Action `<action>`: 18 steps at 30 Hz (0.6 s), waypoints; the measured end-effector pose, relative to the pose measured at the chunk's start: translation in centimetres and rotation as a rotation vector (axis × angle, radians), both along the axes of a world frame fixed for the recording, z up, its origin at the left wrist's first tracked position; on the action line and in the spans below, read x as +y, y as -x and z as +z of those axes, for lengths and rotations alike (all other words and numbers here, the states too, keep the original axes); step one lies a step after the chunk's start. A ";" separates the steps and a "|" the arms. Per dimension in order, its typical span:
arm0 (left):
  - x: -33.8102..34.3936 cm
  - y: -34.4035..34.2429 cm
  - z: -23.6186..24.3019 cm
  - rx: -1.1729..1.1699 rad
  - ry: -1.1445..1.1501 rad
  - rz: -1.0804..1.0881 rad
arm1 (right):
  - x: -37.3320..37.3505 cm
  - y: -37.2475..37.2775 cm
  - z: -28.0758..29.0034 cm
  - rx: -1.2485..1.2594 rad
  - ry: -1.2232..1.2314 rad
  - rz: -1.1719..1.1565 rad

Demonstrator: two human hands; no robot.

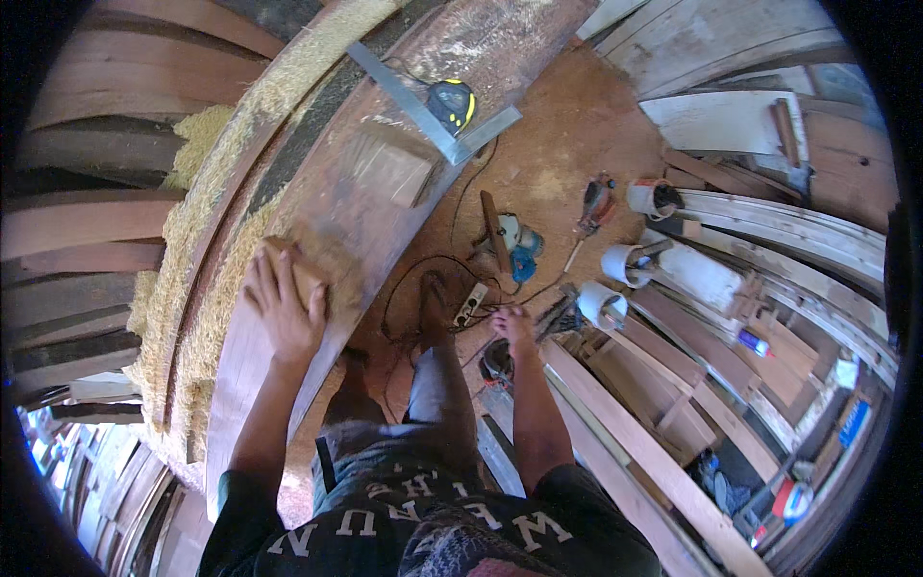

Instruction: The person uses a handheld router to shape the edge of a long wooden plank, moving the tool steadily along the wood.

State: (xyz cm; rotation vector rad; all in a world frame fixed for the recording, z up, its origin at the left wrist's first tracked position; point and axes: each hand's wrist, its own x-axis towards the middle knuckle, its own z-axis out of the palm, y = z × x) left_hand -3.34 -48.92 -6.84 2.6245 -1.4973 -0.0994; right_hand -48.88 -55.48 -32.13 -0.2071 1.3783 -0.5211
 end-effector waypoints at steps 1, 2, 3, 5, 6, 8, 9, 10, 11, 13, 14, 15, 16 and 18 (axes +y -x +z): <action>0.5 0.0 -0.1 -0.041 -0.014 0.002 | -1.3 0.7 -1.8 0.073 0.043 -0.134; -0.1 -0.1 0.0 -0.022 -0.013 -0.026 | -1.4 4.6 -7.9 0.192 0.072 -0.091; -0.7 -0.3 0.0 -0.001 -0.010 -0.041 | -2.0 8.5 -13.5 0.321 0.099 -0.039; -0.3 0.4 0.7 -0.077 -0.083 -0.048 | -5.1 9.1 -16.8 0.290 -0.117 0.066; -0.5 0.1 0.6 -0.055 -0.069 -0.059 | -6.1 12.2 -20.9 0.540 -0.037 0.282; -2.6 -0.7 -0.5 -0.049 -0.041 -0.138 | -6.9 15.2 -27.9 0.819 -0.148 0.403; -3.0 -0.7 -0.6 -0.067 -0.062 -0.152 | -8.1 15.6 -29.8 0.837 -0.286 0.369; -2.5 -0.2 -0.3 -0.071 -0.061 -0.132 | -9.6 15.4 -31.8 0.849 -0.404 0.352; -2.6 0.1 -0.2 -0.064 -0.067 -0.123 | -9.9 15.0 -33.3 0.868 -0.538 0.331; -2.5 0.7 0.2 -0.083 -0.116 -0.116 | -8.1 13.9 -34.4 0.301 -0.234 0.094; -1.7 -0.4 0.3 -0.064 -0.099 -0.100 | -7.9 16.5 -38.3 0.312 -0.105 0.127; -0.1 -1.7 -1.2 -0.010 -0.061 -0.072 | -9.5 20.7 -40.8 0.353 0.044 0.170; -1.5 -0.4 -1.2 -0.054 -0.089 -0.108 | -8.2 17.1 -40.0 0.236 -0.068 0.033; -2.2 0.7 -0.1 -0.085 -0.117 -0.098 | -9.4 13.0 -35.8 0.191 -0.190 -0.180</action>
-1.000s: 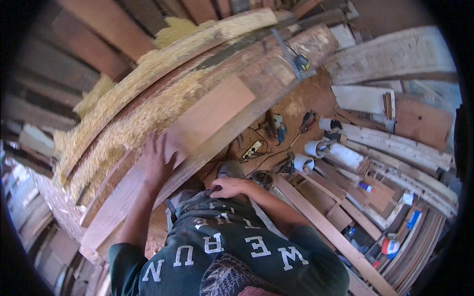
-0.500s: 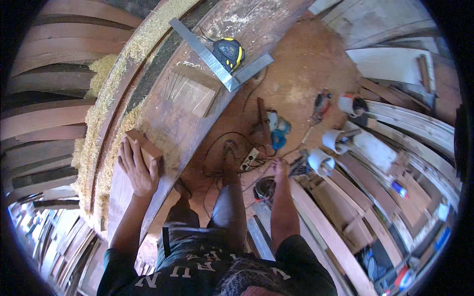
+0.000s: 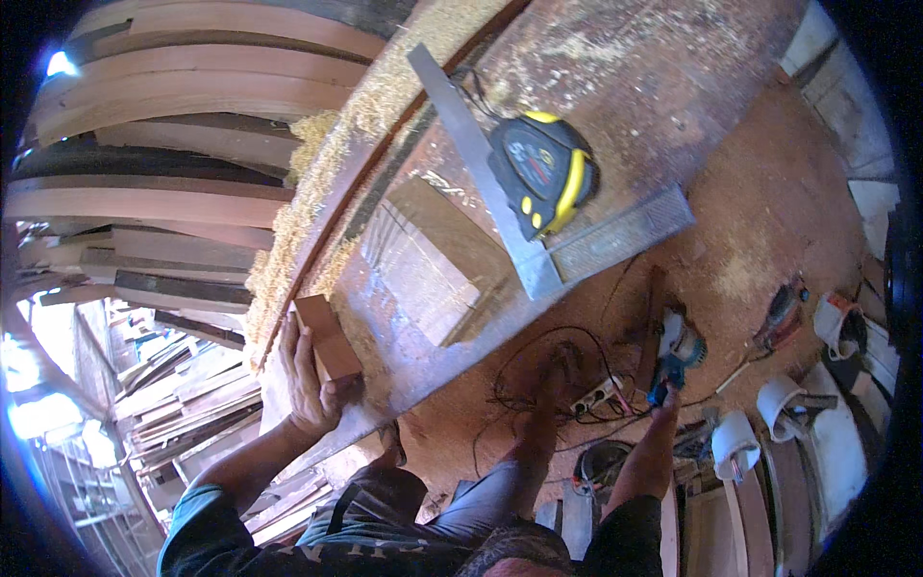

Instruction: The person uses a handheld router to shape the edge of a long wooden plank, moving the tool steadily along the wood.

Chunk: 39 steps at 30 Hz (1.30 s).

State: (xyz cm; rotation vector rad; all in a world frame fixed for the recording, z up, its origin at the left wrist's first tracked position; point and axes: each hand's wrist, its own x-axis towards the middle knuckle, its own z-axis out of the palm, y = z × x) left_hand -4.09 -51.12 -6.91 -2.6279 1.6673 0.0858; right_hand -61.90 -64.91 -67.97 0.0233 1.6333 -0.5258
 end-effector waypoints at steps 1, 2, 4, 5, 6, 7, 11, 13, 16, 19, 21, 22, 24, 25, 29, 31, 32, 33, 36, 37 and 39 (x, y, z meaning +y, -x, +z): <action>-0.4 -0.1 0.2 0.003 0.000 -0.009 | -0.7 -0.5 1.0 -0.005 -0.008 -0.031; -0.1 -0.1 0.2 0.018 0.010 -0.008 | -1.5 -0.4 2.0 -0.005 0.001 -0.023; -0.1 -0.6 0.0 0.043 0.039 -0.013 | -3.1 -1.6 3.7 0.018 0.026 -0.014; -1.5 -1.2 -0.1 0.054 0.053 -0.051 | -3.1 -1.7 5.1 0.066 0.047 -0.030; -2.0 -1.4 -0.4 0.064 0.069 -0.066 | -3.2 -2.3 6.6 0.133 0.063 -0.025; -2.4 -1.9 -0.9 0.101 0.102 -0.077 | -2.6 -3.0 8.5 0.204 0.079 -0.031; 2.0 0.0 0.5 0.059 0.040 0.102 | 1.3 -8.8 20.8 0.396 0.078 0.123; 1.4 0.0 0.7 0.054 -0.009 0.124 | 3.1 -10.7 27.9 0.423 0.079 0.113; 1.4 -0.8 0.4 0.079 0.013 0.137 | 0.4 -13.6 33.5 -0.284 0.217 -0.097; 0.9 -0.3 0.8 0.117 0.031 0.188 | -3.1 -18.3 36.8 -0.405 0.142 -0.033; 0.5 -0.6 1.3 0.130 0.000 0.168 | -3.5 -21.4 37.9 -0.369 0.050 0.044; 0.7 -0.6 1.7 0.137 -0.029 0.172 | -2.3 -21.9 38.4 -0.438 -0.006 0.068; 1.5 -0.2 1.2 0.173 -0.001 0.179 | 0.9 -22.0 41.0 -0.431 0.008 0.277; 1.3 -0.3 1.0 0.197 0.006 0.180 | 2.3 -23.3 44.0 -0.370 0.094 0.460; 2.2 -0.8 -0.1 0.236 0.204 0.161 | 7.0 -25.3 50.5 -0.280 0.198 1.104; 3.9 -0.4 1.2 0.302 0.267 0.232 | 10.4 -27.4 55.0 -0.164 0.230 1.458; 5.1 -0.4 2.3 0.334 0.309 0.263 | 12.2 -28.6 57.0 -0.091 0.268 1.651; 6.7 0.4 4.0 0.402 0.406 0.324 | 13.8 -28.6 58.3 -0.003 0.296 1.833; 16.6 2.5 6.7 0.461 0.652 0.429 | 19.0 -27.6 58.1 -0.063 0.344 2.017; 21.1 3.7 7.4 0.437 0.692 0.511 | 21.1 -28.3 59.4 -0.077 0.322 2.081; 31.4 5.9 7.4 0.375 0.720 0.664 | 25.6 -30.8 62.5 -0.123 0.191 2.128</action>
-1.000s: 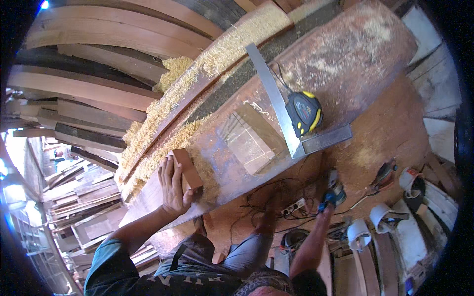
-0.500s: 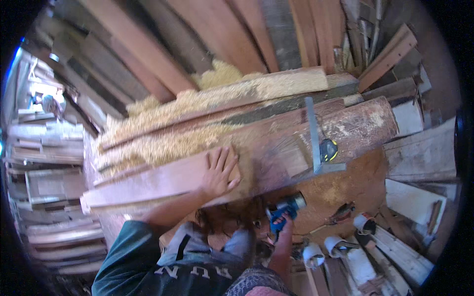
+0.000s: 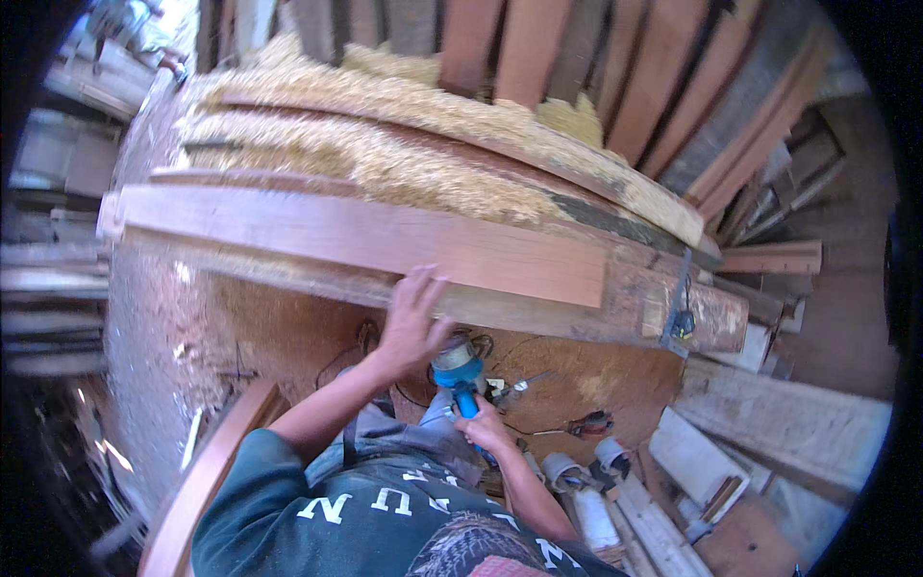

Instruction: The person uses a handheld router to shape the edge of a long wooden plank, moving the tool steadily along the wood.

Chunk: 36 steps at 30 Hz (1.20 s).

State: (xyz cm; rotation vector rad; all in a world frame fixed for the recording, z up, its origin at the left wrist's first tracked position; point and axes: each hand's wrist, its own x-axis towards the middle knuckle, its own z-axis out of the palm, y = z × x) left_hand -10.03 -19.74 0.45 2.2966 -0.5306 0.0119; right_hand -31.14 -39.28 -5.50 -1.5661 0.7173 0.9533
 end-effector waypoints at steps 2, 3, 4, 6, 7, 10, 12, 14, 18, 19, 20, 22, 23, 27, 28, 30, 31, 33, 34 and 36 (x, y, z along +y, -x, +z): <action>10.6 3.2 -0.8 0.003 -0.071 0.204 | 4.5 -3.8 4.2 0.019 -0.054 0.200; 15.6 5.0 -1.2 0.079 -0.176 0.305 | 6.8 -5.1 5.8 0.041 -0.073 0.293; 21.1 7.1 -3.0 0.163 -0.248 0.356 | 9.3 -5.4 5.6 -0.030 -0.084 0.365; 30.8 13.4 -6.1 0.534 -0.403 0.488 | 14.9 -8.0 7.8 -0.034 -0.094 0.503; 34.4 16.8 -7.8 0.711 -0.460 0.590 | 17.4 -8.2 7.3 -0.096 -0.097 0.588; 41.3 26.1 -12.1 0.915 -0.411 0.746 | 25.1 -9.1 7.4 -0.216 -0.236 0.708; 42.1 29.9 -13.2 0.994 -0.332 0.817 | 29.7 -8.7 6.9 -0.350 -0.332 0.725; 41.1 33.3 -14.7 1.004 -0.214 0.847 | 33.8 -9.8 9.3 -0.246 -0.414 0.797; 36.9 29.6 -12.3 0.865 0.370 0.787 | 40.5 -11.1 15.0 -0.273 -0.587 0.825; 36.1 28.5 -11.6 0.864 0.403 0.738 | 42.1 -11.6 16.7 -0.325 -0.645 0.830; 35.3 27.7 -10.9 0.863 0.430 0.692 | 43.3 -12.8 19.5 -0.106 -0.674 0.845; 33.8 25.2 -9.6 0.842 0.449 0.537 | 44.8 -13.6 22.7 -0.213 -0.705 0.810; 33.1 24.0 -8.9 0.823 0.457 0.467 | 45.5 -14.2 24.2 -0.236 -0.698 0.825; 28.8 17.2 -7.1 0.780 0.386 0.131 | 46.9 -17.9 29.3 -0.390 -0.700 0.869; 27.7 15.9 -6.8 0.774 0.348 0.063 | 46.3 -19.0 29.6 -0.490 -0.668 0.869; 28.1 15.4 -6.3 0.772 0.315 0.076 | 45.3 -21.1 31.0 -0.596 -0.573 0.860; 28.7 15.5 -6.0 0.768 0.333 0.140 | 45.0 -22.0 31.4 -0.537 -0.571 0.786; 30.9 15.4 -4.1 0.706 0.450 0.367 | 43.2 -24.9 31.8 -0.674 -0.479 0.805; 32.3 15.3 -2.7 0.646 0.491 0.473 | 42.3 -26.1 32.0 -0.733 -0.427 0.802; 35.9 14.3 2.1 0.507 0.517 0.710 | 41.0 -29.0 31.9 -0.843 -0.336 0.789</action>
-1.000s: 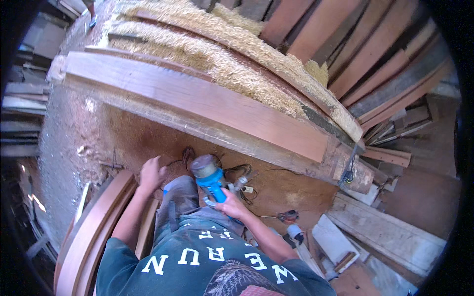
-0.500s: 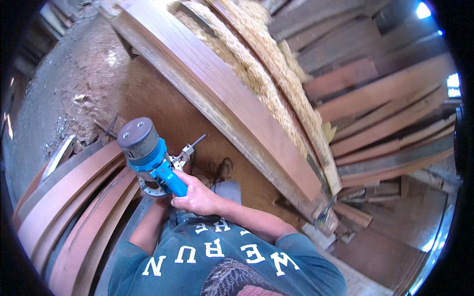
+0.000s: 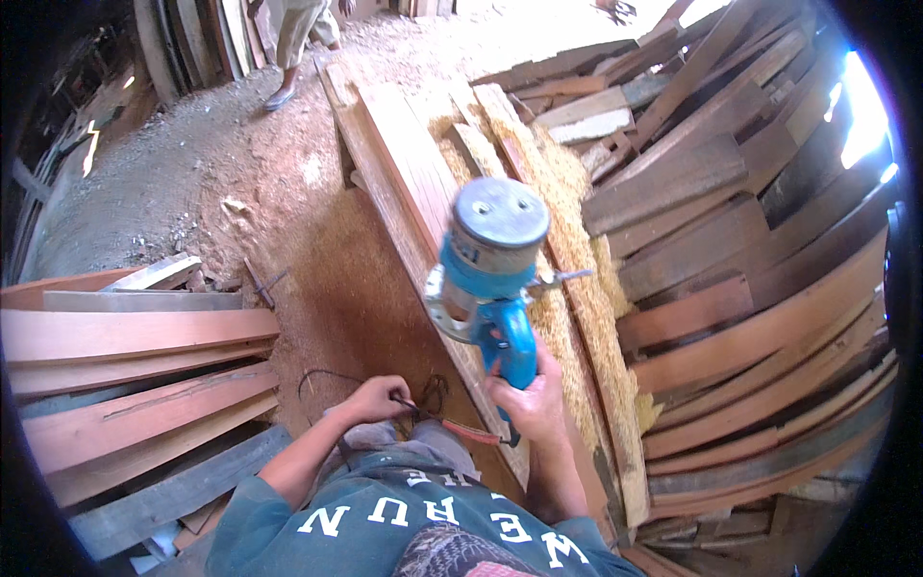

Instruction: The person uses a handheld router to shape the edge of a long wooden plank, moving the tool steadily along the wood.

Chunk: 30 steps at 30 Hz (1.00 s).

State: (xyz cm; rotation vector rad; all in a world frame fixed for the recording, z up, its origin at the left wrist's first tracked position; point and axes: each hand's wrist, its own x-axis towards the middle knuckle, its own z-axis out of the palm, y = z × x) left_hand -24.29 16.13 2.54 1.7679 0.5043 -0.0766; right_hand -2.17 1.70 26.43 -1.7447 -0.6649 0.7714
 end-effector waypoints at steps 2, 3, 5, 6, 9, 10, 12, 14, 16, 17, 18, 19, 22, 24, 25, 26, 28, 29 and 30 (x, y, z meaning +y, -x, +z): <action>3.0 -2.2 5.6 -0.056 -0.018 0.287 | -1.7 -3.2 -1.2 -0.017 0.026 -0.034; 4.0 -3.3 8.3 -0.078 0.026 0.444 | -2.5 -4.5 -1.8 -0.020 0.049 -0.059; 4.0 -6.8 15.6 -0.218 0.071 0.622 | -3.6 -6.8 -3.0 0.040 0.002 -0.130; 3.6 -7.8 17.5 -0.234 -0.025 0.659 | -3.8 -8.1 -3.6 0.043 0.005 -0.145; 1.6 -11.8 21.1 -0.392 -0.302 0.498 | -3.3 -11.7 -5.3 0.106 -0.009 -0.149; 1.8 -12.6 20.0 -0.353 -0.410 0.330 | -3.2 -12.9 -6.0 0.119 -0.012 -0.143; 3.1 -12.8 17.4 -0.049 -0.390 -0.017 | -2.0 -15.0 -7.4 0.122 -0.024 -0.137; 4.8 -11.8 13.4 0.208 -0.228 -0.257 | 0.2 -16.8 -9.4 0.138 -0.055 -0.113; 6.0 -11.4 10.3 0.353 -0.036 -0.373 | 3.1 -18.4 -10.6 0.168 -0.024 -0.103; 6.5 -11.2 9.2 0.402 0.013 -0.359 | 5.0 -19.0 -11.3 0.187 -0.028 -0.076; 7.3 -11.4 8.0 0.404 0.069 -0.347 | 6.8 -19.9 -11.9 0.198 -0.023 -0.059; 8.6 -11.6 6.7 0.405 0.125 -0.334 | 8.6 -20.5 -12.3 0.210 -0.018 -0.041; 14.3 -12.9 1.2 0.285 -0.026 -0.209 | 14.7 -22.2 -13.9 0.170 -0.006 0.009; 18.8 -15.1 -2.1 0.252 -0.246 -0.004 | 18.7 -23.4 -15.4 0.183 -0.016 0.051; 21.9 -17.5 -1.4 0.233 -0.228 0.046 | 20.4 -24.1 -15.9 0.176 0.005 0.046; 24.7 -18.1 -4.2 0.178 -0.324 0.141 | 22.7 -24.5 -16.3 0.178 0.013 0.066; 30.6 -21.0 -7.6 0.096 -0.396 0.344 | 26.3 -25.4 -17.0 0.199 0.046 0.090; 32.5 -22.6 -8.8 0.054 -0.429 0.533 | 27.6 -25.8 -17.2 0.183 0.052 0.102; 35.0 -25.2 -8.4 0.154 -0.281 0.613 | 28.4 -26.3 -17.5 0.161 0.061 0.099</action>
